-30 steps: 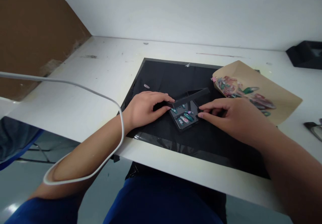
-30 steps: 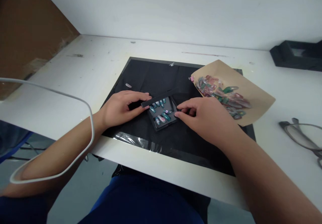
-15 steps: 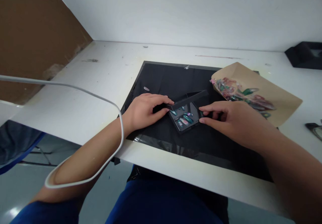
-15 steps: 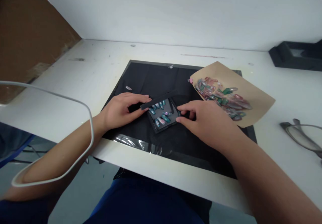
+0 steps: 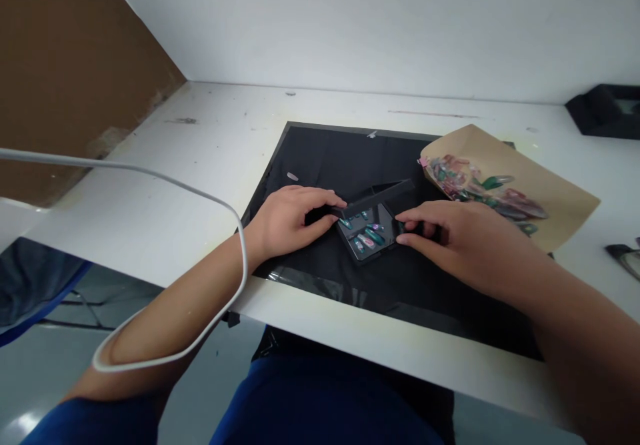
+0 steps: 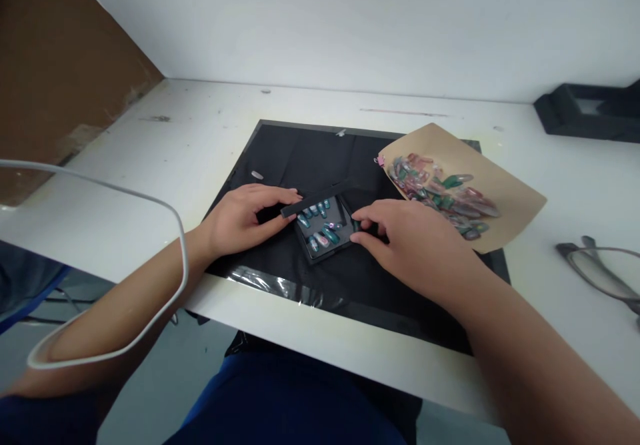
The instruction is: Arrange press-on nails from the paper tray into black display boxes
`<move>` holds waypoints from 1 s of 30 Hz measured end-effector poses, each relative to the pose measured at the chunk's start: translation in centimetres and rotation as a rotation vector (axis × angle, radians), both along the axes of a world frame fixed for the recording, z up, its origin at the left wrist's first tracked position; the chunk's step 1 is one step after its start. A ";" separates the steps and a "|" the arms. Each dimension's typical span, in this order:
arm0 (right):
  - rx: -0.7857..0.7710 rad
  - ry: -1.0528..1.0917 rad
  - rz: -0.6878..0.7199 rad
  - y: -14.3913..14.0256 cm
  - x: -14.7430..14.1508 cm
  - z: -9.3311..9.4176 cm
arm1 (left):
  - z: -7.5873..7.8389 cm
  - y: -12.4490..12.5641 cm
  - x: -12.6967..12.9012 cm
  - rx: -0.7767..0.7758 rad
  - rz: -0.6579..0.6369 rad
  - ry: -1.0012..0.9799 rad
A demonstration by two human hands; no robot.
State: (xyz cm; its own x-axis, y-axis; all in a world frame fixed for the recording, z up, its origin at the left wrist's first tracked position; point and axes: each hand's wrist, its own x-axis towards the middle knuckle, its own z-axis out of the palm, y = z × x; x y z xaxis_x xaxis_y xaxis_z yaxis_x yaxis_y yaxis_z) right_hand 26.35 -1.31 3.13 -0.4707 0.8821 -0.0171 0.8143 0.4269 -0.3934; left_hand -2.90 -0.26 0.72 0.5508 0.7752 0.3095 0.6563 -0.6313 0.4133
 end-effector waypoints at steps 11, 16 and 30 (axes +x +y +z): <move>0.086 0.044 0.078 0.5 -0.2 -0.7 | -0.1 0.0 0.0 0.000 -0.003 0.014; 0.048 0.127 0.101 0.9 -0.6 -1.4 | 0.0 -0.1 0.0 0.005 -0.004 0.022; 0.054 0.132 0.126 0.8 -0.7 -1.5 | -0.1 -0.2 0.0 0.030 0.005 0.030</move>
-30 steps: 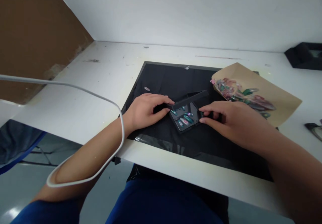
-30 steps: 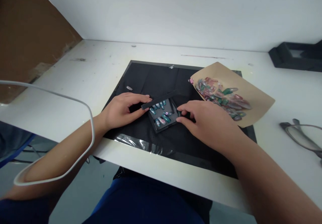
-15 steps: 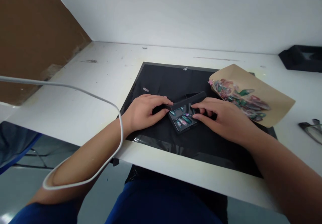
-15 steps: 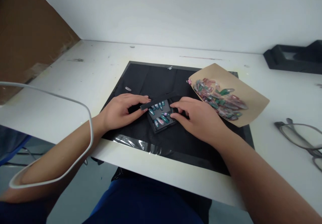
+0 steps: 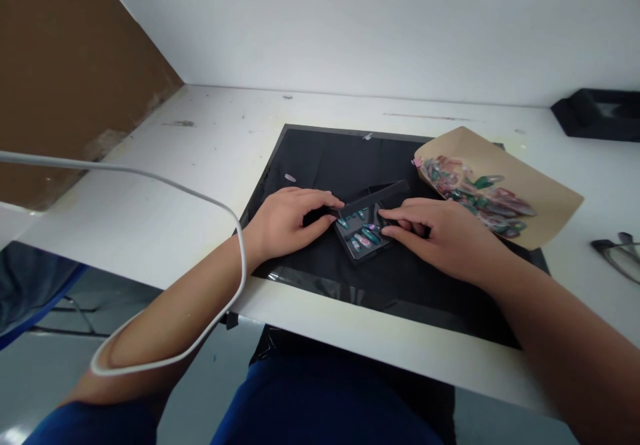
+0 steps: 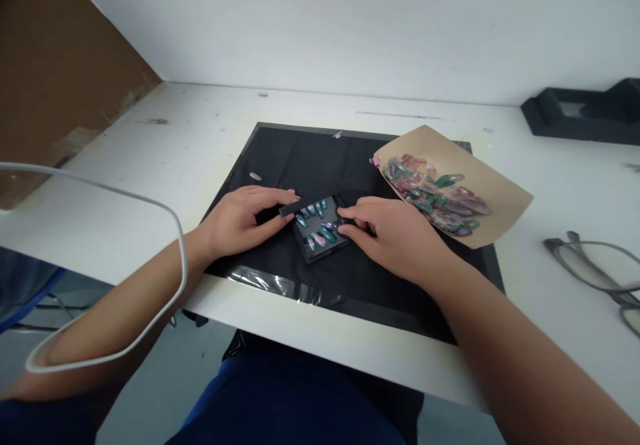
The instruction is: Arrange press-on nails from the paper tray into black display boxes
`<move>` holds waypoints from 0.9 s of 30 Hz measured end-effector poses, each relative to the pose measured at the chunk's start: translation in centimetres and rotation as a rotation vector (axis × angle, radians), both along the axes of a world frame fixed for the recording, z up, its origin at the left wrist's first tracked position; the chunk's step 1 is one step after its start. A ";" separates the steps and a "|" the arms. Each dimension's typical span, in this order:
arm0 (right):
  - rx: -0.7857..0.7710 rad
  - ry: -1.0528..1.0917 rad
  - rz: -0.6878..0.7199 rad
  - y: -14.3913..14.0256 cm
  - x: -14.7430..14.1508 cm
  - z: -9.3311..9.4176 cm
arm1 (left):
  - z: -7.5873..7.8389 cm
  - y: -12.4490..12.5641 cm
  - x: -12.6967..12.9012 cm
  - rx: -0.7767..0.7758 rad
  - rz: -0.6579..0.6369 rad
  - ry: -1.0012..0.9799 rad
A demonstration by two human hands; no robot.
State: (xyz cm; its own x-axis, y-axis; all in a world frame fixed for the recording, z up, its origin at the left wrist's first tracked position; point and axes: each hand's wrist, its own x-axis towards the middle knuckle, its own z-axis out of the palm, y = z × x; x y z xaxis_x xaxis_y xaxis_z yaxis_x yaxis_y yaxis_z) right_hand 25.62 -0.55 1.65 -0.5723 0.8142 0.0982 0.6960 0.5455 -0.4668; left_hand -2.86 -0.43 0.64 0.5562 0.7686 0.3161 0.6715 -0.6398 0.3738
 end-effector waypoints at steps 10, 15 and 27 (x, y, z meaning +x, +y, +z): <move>0.045 0.019 0.009 -0.3 -0.2 -0.4 | 0.1 0.0 0.0 -0.023 0.011 -0.005; 0.011 0.037 0.012 -0.2 -0.1 -0.5 | 0.0 0.1 0.0 -0.029 0.002 -0.015; -0.104 0.199 0.003 -0.4 -0.6 0.0 | -0.2 0.2 -0.1 -0.038 -0.011 -0.019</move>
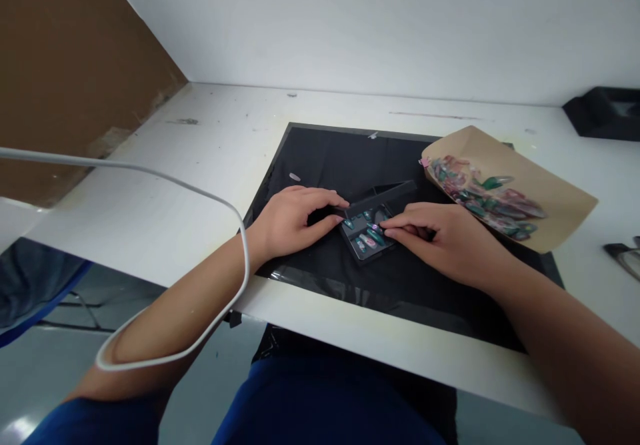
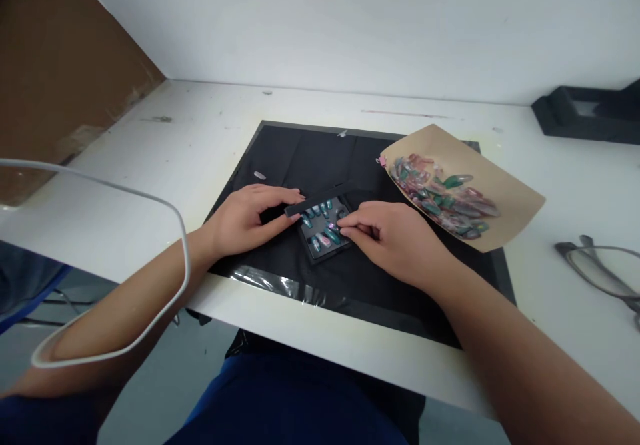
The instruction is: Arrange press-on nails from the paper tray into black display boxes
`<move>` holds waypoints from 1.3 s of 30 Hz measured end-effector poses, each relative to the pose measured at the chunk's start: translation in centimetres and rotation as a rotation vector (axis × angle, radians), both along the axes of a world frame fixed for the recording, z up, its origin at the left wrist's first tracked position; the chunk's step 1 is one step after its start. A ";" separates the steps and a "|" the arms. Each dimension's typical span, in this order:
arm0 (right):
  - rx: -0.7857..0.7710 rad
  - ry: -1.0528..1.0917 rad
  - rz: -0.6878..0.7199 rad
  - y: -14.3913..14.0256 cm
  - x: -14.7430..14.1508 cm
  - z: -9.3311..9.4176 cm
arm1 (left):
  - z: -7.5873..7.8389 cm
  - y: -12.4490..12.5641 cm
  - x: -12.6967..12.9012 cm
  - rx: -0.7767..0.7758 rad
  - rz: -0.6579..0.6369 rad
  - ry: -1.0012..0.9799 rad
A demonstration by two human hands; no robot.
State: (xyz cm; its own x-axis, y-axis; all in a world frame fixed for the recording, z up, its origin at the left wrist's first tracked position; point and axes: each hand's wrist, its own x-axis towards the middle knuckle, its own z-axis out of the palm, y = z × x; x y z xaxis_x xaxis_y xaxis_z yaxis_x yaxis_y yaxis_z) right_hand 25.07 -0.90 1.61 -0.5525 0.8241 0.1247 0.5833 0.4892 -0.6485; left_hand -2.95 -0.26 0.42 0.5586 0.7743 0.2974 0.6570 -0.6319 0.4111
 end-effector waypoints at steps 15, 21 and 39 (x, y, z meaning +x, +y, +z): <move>-0.083 0.071 -0.143 0.6 0.9 -0.2 | 0.2 -0.1 0.0 -0.004 0.001 0.011; 0.015 -0.051 -0.135 0.5 0.5 -0.6 | 0.3 -0.1 -0.1 -0.040 -0.005 0.033; 0.236 0.223 -0.166 -0.7 0.4 0.3 | 0.6 0.0 0.2 0.005 -0.193 -0.062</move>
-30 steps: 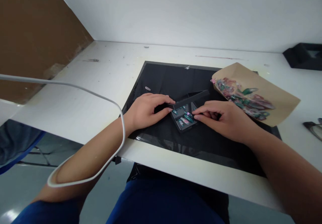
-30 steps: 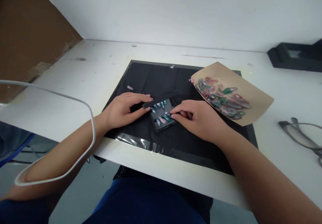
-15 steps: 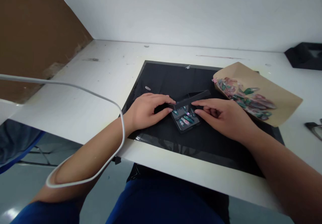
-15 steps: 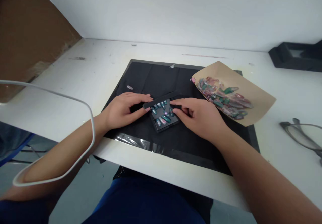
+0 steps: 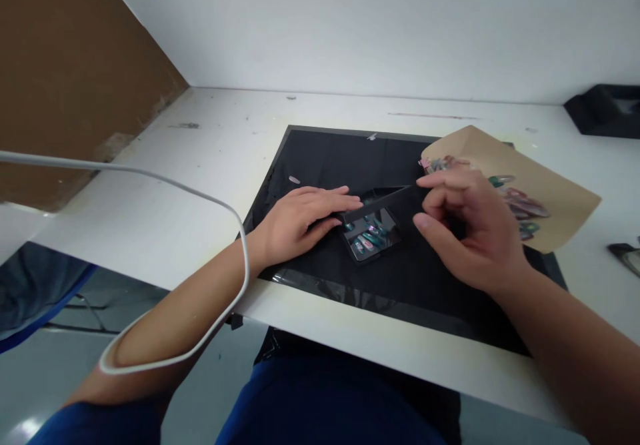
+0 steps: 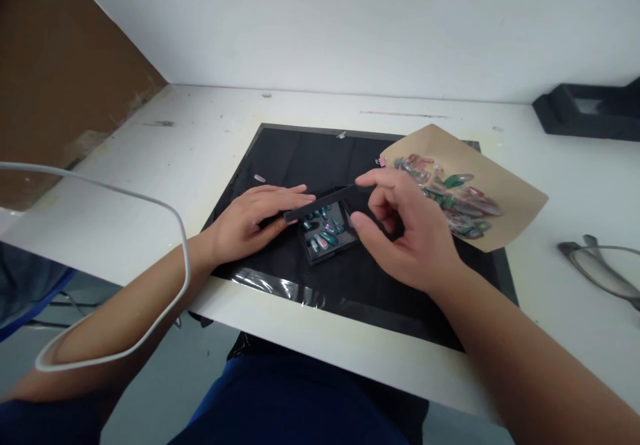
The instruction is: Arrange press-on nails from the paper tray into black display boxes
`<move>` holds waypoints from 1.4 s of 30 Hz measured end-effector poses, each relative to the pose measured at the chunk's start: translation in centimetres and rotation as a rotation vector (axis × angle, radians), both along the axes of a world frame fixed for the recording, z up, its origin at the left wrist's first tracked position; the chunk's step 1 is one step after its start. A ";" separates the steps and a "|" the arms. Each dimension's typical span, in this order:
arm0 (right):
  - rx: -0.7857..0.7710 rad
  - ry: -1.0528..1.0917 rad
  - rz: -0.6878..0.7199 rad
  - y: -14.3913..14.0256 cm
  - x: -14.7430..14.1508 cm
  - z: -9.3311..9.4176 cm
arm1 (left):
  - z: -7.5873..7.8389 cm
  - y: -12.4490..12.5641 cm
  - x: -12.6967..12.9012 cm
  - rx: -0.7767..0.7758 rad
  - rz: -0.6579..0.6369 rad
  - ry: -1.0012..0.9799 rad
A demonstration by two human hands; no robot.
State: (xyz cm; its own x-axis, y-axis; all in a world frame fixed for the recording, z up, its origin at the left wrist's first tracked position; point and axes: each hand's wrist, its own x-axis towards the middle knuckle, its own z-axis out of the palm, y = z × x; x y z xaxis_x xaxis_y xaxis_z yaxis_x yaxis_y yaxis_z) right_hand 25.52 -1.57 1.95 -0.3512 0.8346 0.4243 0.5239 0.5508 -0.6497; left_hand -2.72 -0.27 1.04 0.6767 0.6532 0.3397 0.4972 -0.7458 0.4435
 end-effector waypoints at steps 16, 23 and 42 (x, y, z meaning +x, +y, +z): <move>0.073 -0.425 0.058 0.1 1.1 0.7 | 0.8 -0.9 0.3 -0.193 -0.082 0.143; -0.180 -0.404 0.123 0.3 0.0 -0.3 | 0.5 -0.9 0.3 -0.213 -0.099 0.161; -0.140 -0.081 0.215 0.3 -0.6 -1.2 | 0.5 -0.3 -1.5 0.095 0.512 0.211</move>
